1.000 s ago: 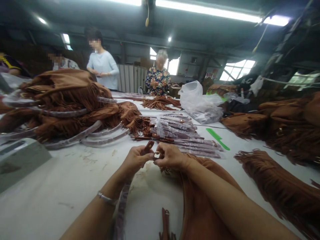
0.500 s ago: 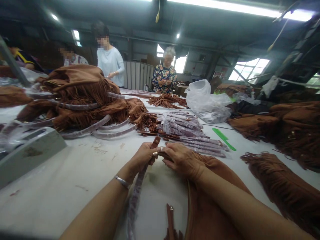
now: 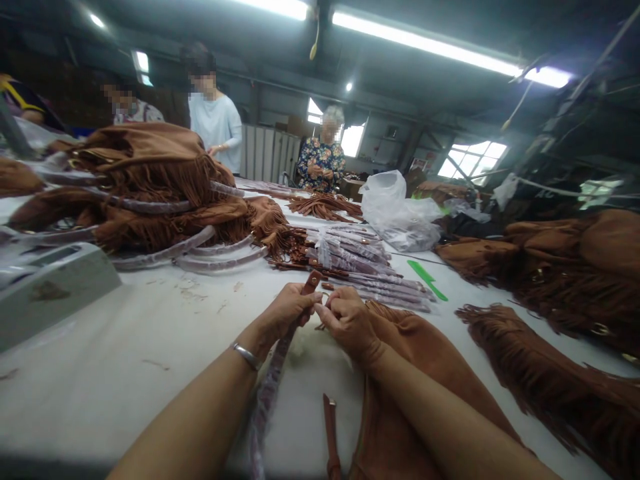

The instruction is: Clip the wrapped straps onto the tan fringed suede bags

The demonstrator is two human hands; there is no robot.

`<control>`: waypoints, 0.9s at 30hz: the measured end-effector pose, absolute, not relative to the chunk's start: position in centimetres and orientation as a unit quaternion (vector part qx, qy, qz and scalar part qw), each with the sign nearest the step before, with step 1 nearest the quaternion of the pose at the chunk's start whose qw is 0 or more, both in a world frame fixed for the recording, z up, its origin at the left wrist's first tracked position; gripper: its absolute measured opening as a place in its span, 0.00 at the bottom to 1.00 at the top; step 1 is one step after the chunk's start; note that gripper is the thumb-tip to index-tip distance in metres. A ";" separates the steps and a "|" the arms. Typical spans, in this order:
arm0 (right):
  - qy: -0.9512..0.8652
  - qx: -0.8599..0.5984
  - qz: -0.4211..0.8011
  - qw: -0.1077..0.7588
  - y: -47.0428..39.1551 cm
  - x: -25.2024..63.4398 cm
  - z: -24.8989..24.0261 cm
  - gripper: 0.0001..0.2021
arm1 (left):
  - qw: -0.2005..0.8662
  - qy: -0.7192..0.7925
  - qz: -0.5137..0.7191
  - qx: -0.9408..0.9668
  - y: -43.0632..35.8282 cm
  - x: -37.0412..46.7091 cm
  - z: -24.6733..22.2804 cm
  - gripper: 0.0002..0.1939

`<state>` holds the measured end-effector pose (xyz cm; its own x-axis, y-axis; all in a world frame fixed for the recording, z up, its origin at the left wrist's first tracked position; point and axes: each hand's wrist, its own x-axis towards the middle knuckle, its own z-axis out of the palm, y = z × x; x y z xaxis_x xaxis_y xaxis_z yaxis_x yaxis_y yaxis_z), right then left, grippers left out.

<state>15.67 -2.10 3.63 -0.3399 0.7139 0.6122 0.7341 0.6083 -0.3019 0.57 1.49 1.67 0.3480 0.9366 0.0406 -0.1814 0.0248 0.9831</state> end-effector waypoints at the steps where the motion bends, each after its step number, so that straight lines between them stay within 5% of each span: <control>1: -0.811 -0.449 -0.019 0.375 -2.0 15.5 3.3 0.14 | 0.619 0.358 0.451 0.534 1.5 0.6 1.7 0.16; 4: -0.802 -0.452 -0.034 0.389 -1.6 15.1 2.6 0.03 | 0.616 0.369 0.449 0.531 1.6 0.5 1.7 0.14; 11: -0.818 -0.508 -0.047 0.267 -1.8 15.8 2.6 0.17 | 0.624 0.384 0.436 0.522 2.2 0.1 1.3 0.12; 15: -0.838 -0.498 -0.026 0.224 -1.5 16.2 3.0 0.06 | 0.634 0.384 0.428 0.517 2.3 0.3 1.1 0.12; 27: -0.786 -0.530 0.131 0.291 -0.2 18.8 3.6 0.08 | 0.583 0.360 0.484 0.544 1.0 3.1 0.5 0.18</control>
